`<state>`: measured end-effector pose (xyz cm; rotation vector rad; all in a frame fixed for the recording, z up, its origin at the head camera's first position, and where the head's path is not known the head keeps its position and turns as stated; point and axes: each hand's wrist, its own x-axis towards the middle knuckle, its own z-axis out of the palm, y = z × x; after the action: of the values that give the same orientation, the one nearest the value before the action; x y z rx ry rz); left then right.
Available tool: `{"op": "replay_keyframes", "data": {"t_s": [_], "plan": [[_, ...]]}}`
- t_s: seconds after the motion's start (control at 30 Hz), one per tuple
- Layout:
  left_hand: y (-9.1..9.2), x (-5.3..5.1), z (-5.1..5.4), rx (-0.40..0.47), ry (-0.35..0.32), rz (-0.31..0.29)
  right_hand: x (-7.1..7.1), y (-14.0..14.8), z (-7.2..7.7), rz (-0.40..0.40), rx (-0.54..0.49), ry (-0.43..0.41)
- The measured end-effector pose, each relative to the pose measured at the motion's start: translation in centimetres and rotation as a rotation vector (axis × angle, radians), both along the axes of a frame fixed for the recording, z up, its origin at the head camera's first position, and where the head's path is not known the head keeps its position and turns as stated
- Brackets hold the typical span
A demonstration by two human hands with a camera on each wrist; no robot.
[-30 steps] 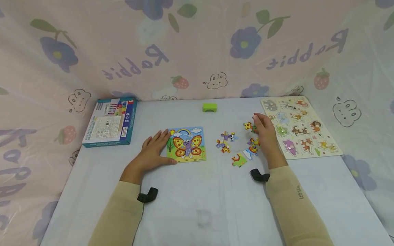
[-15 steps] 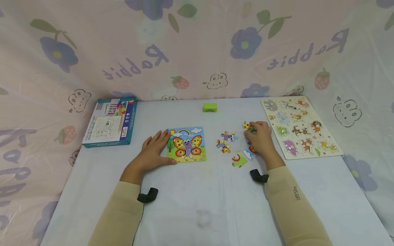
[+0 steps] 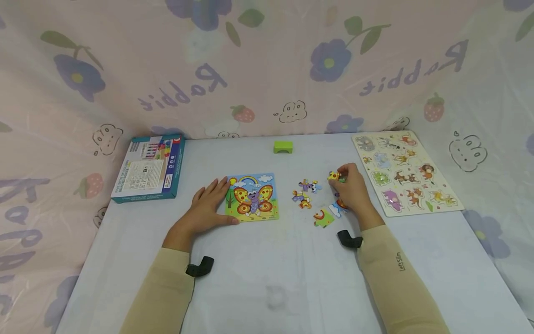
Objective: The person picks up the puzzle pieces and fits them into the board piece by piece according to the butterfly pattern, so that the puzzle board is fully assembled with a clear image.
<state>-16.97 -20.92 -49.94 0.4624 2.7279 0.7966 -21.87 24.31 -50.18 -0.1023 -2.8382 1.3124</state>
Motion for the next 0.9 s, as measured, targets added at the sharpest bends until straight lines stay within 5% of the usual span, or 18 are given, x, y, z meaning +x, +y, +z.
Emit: {"op": "replay_keyframes", "data": {"t_s": [0.47, 0.9], "plan": [[0.0, 0.0, -0.1, 0.003, 0.007, -0.009, 0.9, -1.3, 1.5, -0.001, -0.399, 0.099], [-0.1, 0.0, -0.3, 0.007, 0.015, 0.000, 2.2, -5.0, 2.8, 0.176, -0.498, 0.032]]}}
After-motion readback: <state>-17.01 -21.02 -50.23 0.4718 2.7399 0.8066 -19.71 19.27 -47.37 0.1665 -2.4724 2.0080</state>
